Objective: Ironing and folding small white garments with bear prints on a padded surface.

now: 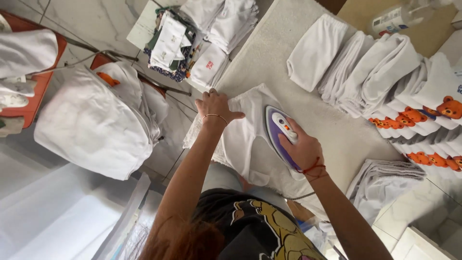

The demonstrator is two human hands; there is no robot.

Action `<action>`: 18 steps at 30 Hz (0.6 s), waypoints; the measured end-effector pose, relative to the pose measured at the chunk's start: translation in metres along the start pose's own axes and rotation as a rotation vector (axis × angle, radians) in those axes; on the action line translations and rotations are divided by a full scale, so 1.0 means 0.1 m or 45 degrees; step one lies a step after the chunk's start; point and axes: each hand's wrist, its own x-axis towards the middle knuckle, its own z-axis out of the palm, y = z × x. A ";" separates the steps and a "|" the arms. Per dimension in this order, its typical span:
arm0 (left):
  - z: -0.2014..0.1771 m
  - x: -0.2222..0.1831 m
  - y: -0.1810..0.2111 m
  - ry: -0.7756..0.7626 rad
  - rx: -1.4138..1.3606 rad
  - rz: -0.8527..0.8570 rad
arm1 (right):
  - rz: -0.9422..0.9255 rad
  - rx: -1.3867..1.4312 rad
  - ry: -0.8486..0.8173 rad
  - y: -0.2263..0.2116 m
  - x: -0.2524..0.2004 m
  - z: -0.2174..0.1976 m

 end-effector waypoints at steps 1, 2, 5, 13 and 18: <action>0.10 -0.05 -0.06 -0.010 -0.008 -0.008 | -0.001 -0.010 -0.011 0.04 -0.06 -0.02; 0.20 -0.11 -0.12 -0.041 -0.138 0.005 | -0.019 -0.044 -0.021 0.07 -0.12 -0.04; 0.53 -0.17 -0.25 0.017 -0.966 -0.242 | -0.165 -0.089 0.025 0.12 -0.07 -0.03; 0.94 -0.68 -0.05 0.063 -1.371 -0.414 | -0.294 -0.015 0.113 -0.10 0.13 0.03; 0.84 -0.85 -0.15 0.598 -1.400 -0.404 | -0.640 -0.230 0.285 0.00 0.21 0.12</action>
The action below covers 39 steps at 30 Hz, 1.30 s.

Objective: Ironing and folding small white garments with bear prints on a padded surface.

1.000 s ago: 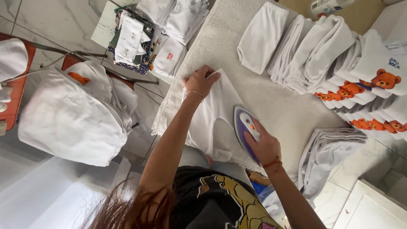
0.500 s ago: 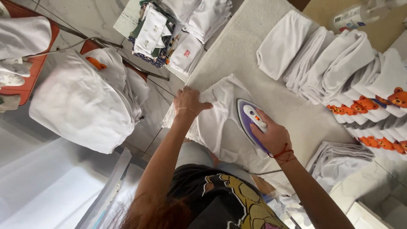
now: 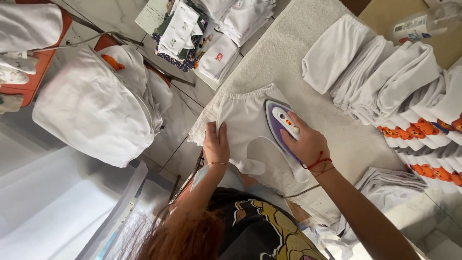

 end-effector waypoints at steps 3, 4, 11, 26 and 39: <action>0.04 -0.09 -0.16 0.022 -0.012 -0.069 | -0.575 -0.330 0.092 0.01 -0.03 -0.04; 0.05 -0.07 -0.14 0.026 -0.012 -0.070 | -0.578 -0.328 0.092 0.03 0.01 -0.07; -0.02 -0.14 -0.05 -0.013 -0.065 -0.060 | -0.541 -0.170 0.039 0.02 0.37 0.08; -0.15 -0.16 -0.13 -0.415 0.069 -0.155 | -0.478 -0.062 -0.242 -0.14 0.51 -0.06; -0.29 -0.24 -0.49 -0.638 0.248 -0.288 | -0.616 -0.128 -0.114 -0.11 0.50 0.11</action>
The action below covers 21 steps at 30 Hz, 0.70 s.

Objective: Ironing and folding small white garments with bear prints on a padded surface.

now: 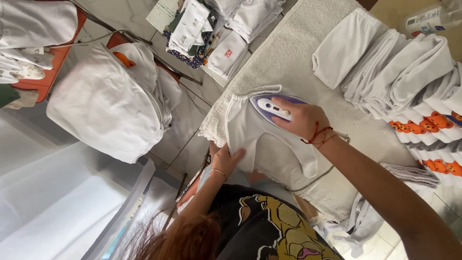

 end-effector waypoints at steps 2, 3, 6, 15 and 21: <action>0.03 0.01 -0.03 -0.015 0.027 0.016 | -0.160 0.105 -0.139 -0.08 0.00 -0.11; 0.02 0.02 -0.04 -0.030 0.055 0.029 | -0.323 0.212 -0.279 -0.12 0.01 -0.16; 0.03 0.06 -0.10 -0.054 0.089 0.015 | -0.414 0.090 -0.265 -0.20 -0.01 -0.18; 0.00 0.12 -0.12 -0.126 0.109 0.022 | -0.188 0.089 -0.383 -0.26 0.00 -0.13; -0.14 0.07 0.01 -0.142 0.468 -0.042 | -0.064 0.164 -0.403 -0.24 -0.12 -0.06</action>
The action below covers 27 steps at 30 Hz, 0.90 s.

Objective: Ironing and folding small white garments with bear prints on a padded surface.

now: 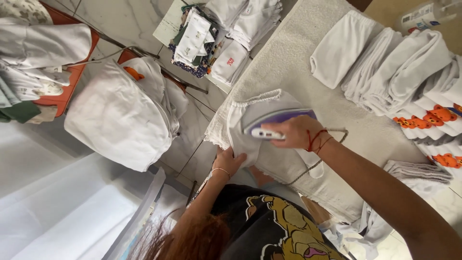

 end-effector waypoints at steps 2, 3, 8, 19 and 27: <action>-0.27 -0.24 0.34 0.104 0.082 0.052 | 0.024 -0.087 0.059 -0.01 -0.07 0.04; -0.40 -0.40 0.47 0.205 0.153 0.072 | 0.030 -0.159 0.095 -0.05 -0.10 0.08; -0.36 0.21 0.77 0.990 0.485 0.673 | 0.612 -0.128 0.458 0.14 -0.26 0.20; -0.68 0.67 1.43 0.313 1.099 0.531 | 1.502 0.320 0.679 0.63 -1.76 0.61; -0.76 -0.90 1.95 0.237 0.254 2.028 | 0.475 0.620 1.202 -0.30 -1.45 0.10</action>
